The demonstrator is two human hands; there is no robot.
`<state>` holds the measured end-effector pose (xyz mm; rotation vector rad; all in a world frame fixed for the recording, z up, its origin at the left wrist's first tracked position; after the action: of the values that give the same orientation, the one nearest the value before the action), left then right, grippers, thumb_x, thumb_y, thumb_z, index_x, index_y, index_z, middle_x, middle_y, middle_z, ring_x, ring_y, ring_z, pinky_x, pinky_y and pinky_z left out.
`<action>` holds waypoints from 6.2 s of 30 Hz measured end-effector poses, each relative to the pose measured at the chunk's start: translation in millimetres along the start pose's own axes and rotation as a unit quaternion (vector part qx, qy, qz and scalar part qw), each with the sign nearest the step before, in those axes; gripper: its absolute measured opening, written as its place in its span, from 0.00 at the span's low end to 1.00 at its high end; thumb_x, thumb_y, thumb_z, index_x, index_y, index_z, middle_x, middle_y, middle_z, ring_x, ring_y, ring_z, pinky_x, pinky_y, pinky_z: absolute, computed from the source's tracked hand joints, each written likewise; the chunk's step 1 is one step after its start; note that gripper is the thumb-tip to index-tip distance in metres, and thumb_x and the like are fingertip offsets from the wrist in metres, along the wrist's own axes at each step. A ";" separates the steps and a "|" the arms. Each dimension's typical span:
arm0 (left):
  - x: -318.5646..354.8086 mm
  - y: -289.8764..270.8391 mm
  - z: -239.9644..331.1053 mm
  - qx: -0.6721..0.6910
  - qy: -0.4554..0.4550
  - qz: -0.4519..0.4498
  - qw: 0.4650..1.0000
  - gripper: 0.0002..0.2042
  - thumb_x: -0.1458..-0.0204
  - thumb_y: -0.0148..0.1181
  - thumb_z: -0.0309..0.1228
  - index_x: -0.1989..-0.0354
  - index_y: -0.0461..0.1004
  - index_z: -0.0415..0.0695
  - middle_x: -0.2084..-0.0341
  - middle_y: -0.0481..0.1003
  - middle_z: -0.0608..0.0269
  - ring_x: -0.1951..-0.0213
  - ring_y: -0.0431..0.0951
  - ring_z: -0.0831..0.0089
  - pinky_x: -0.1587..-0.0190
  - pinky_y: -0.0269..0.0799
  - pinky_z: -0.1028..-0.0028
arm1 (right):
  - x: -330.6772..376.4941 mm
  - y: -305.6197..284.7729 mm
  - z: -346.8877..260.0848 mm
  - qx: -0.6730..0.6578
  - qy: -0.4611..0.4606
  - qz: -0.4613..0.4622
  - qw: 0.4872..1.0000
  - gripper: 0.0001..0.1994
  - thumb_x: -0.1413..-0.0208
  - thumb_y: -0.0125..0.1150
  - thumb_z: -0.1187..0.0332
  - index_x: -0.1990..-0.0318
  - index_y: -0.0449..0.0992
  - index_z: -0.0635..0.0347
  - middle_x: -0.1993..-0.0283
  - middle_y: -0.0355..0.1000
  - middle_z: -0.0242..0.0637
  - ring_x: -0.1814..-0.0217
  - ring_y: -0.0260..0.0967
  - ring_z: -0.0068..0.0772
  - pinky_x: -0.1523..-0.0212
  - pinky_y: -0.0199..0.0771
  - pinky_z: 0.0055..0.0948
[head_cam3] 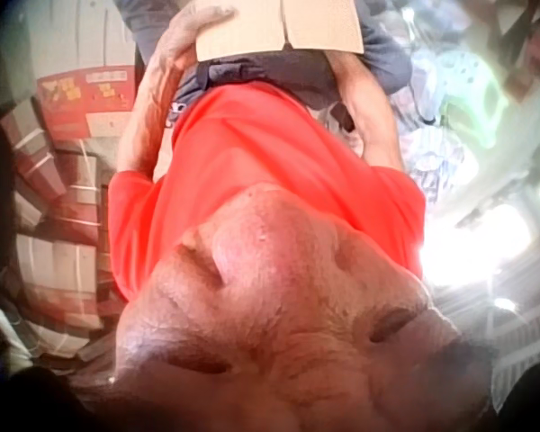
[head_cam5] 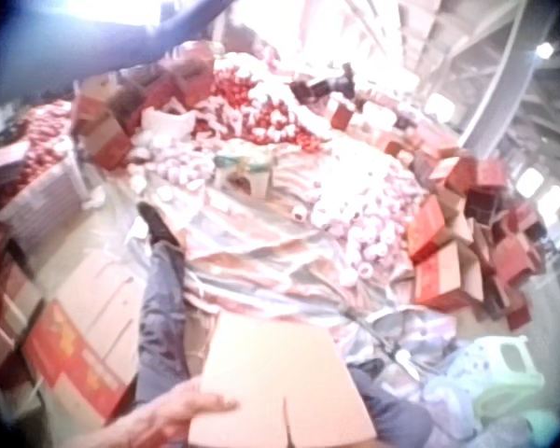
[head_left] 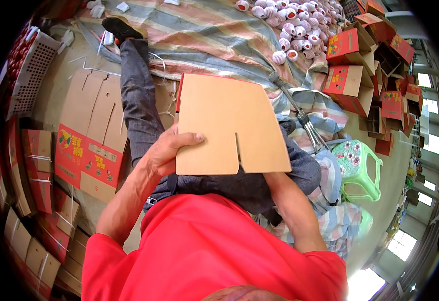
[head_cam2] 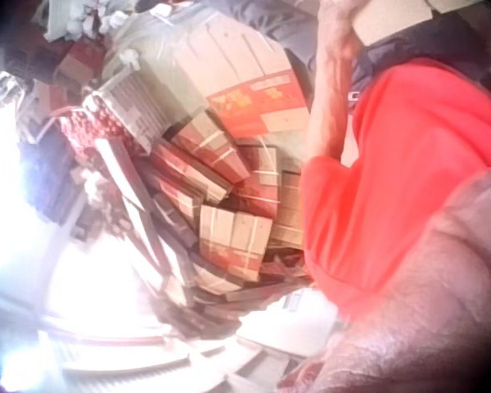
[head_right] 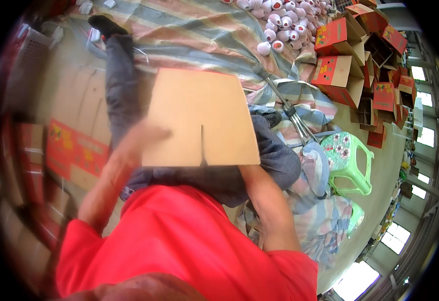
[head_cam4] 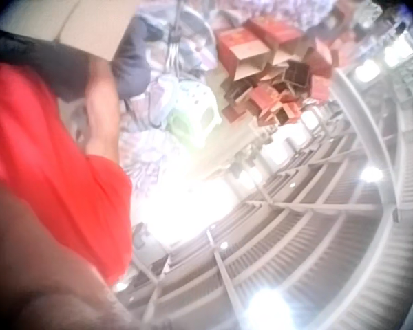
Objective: The person sits on the floor and repeatedly folds flat cardboard sheets into small boxes by hand. They fold the side flaps, tuck tabs into slots, and press the box closed, then set each finished box aside.
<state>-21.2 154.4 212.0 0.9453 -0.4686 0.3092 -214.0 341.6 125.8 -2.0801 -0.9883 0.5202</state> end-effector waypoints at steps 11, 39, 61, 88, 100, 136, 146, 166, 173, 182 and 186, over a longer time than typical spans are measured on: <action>-72.2 -12.8 83.5 -0.191 0.203 -0.005 0.960 0.25 0.37 0.66 0.31 0.34 0.72 0.35 0.48 0.81 0.61 0.49 0.81 0.73 0.46 0.80 0.69 | -11.0 51.2 34.6 0.186 -0.119 -0.019 0.975 0.30 0.32 0.60 0.62 0.25 0.68 0.62 0.23 0.63 0.58 0.21 0.60 0.66 0.24 0.60 0.65; -99.6 -75.2 93.3 -0.441 0.258 0.069 0.857 0.18 0.36 0.70 0.30 0.42 0.77 0.33 0.51 0.85 0.57 0.49 0.80 0.75 0.42 0.78 0.66 | -35.6 11.5 -8.5 -0.142 0.072 0.061 0.985 0.21 0.27 0.49 0.63 0.34 0.68 0.67 0.44 0.77 0.62 0.43 0.74 0.71 0.42 0.74 0.54; -169.4 66.4 127.4 -0.877 0.171 -0.119 0.434 0.26 0.58 0.79 0.37 0.49 0.81 0.44 0.58 0.84 0.51 0.50 0.84 0.49 0.48 0.80 0.51 | -30.5 13.9 -8.0 -0.187 0.103 0.041 0.976 0.16 0.28 0.53 0.64 0.43 0.76 0.67 0.53 0.80 0.55 0.53 0.80 0.52 0.49 0.77 0.46; -62.2 79.6 93.3 -0.841 0.362 0.009 0.401 0.11 0.48 0.67 0.27 0.57 0.76 0.40 0.68 0.85 0.50 0.62 0.89 0.53 0.61 0.83 0.57 | -3.4 13.5 -31.8 -0.141 0.033 0.034 0.989 0.18 0.31 0.56 0.66 0.40 0.70 0.70 0.49 0.77 0.64 0.48 0.75 0.72 0.48 0.74 0.55; -52.9 81.8 90.3 -0.848 0.374 0.020 0.374 0.17 0.46 0.65 0.28 0.49 0.71 0.42 0.67 0.81 0.57 0.67 0.86 0.55 0.68 0.81 0.59 | -5.6 18.6 -17.0 -0.178 0.064 0.031 0.981 0.15 0.32 0.58 0.68 0.44 0.74 0.67 0.53 0.78 0.57 0.54 0.79 0.60 0.53 0.77 0.49; -112.5 66.4 91.2 -0.857 0.319 -0.010 0.404 0.13 0.40 0.63 0.35 0.49 0.75 0.46 0.68 0.85 0.53 0.59 0.88 0.52 0.58 0.83 0.56 | -144.0 -71.8 -105.4 0.166 -0.091 -0.230 0.955 0.23 0.53 0.85 0.61 0.55 0.82 0.64 0.57 0.83 0.45 0.55 0.83 0.45 0.51 0.80 0.40; -106.8 22.6 129.2 -0.840 0.157 -0.135 0.501 0.15 0.44 0.69 0.38 0.52 0.84 0.43 0.63 0.86 0.49 0.58 0.87 0.47 0.54 0.83 0.54 | -147.9 -50.5 -98.8 0.055 -0.019 -0.306 0.950 0.27 0.50 0.81 0.70 0.41 0.82 0.65 0.54 0.85 0.43 0.53 0.83 0.31 0.47 0.83 0.37; -40.8 29.7 88.9 -0.818 0.329 0.010 0.472 0.15 0.51 0.67 0.23 0.54 0.77 0.40 0.64 0.83 0.49 0.57 0.87 0.49 0.54 0.83 0.56 | -82.3 -63.6 -117.2 0.090 -0.088 -0.149 0.981 0.33 0.56 0.84 0.72 0.40 0.79 0.68 0.38 0.80 0.56 0.36 0.79 0.58 0.35 0.79 0.45; -17.6 13.1 68.2 -0.798 0.389 0.065 0.455 0.17 0.49 0.62 0.26 0.49 0.73 0.40 0.51 0.78 0.54 0.42 0.76 0.52 0.36 0.73 0.56 | -62.7 -50.6 -126.4 0.146 -0.139 -0.100 0.974 0.34 0.57 0.84 0.73 0.38 0.78 0.69 0.35 0.78 0.54 0.32 0.75 0.58 0.30 0.74 0.48; -31.7 -29.8 8.2 -0.844 0.288 0.064 0.447 0.51 0.49 0.71 0.54 0.19 0.56 0.44 0.19 0.56 0.54 0.18 0.48 0.48 0.17 0.41 0.42 | -16.6 29.2 -96.4 0.224 -0.096 -0.216 0.945 0.47 0.36 0.66 0.49 0.20 0.54 0.75 0.14 0.26 0.72 0.11 0.18 0.78 0.15 0.23 0.67; -39.8 -41.0 0.6 -0.845 0.251 0.046 0.471 0.53 0.46 0.67 0.61 0.16 0.53 0.47 0.16 0.50 0.57 0.15 0.40 0.48 0.16 0.33 0.43 | -36.6 24.7 -88.8 0.247 -0.069 -0.180 0.949 0.40 0.34 0.65 0.52 0.25 0.61 0.74 0.17 0.44 0.69 0.13 0.36 0.72 0.17 0.37 0.65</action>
<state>-37.1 129.1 163.2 -1.1795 -0.0752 0.0702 -169.2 261.6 163.6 -1.3965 -1.1492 0.6496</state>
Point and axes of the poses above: each hand's wrist, its own x-axis away from the middle knuckle, its own y-axis out of the palm, z = x × y, the point moved 9 cm from there along -x, towards the middle knuckle
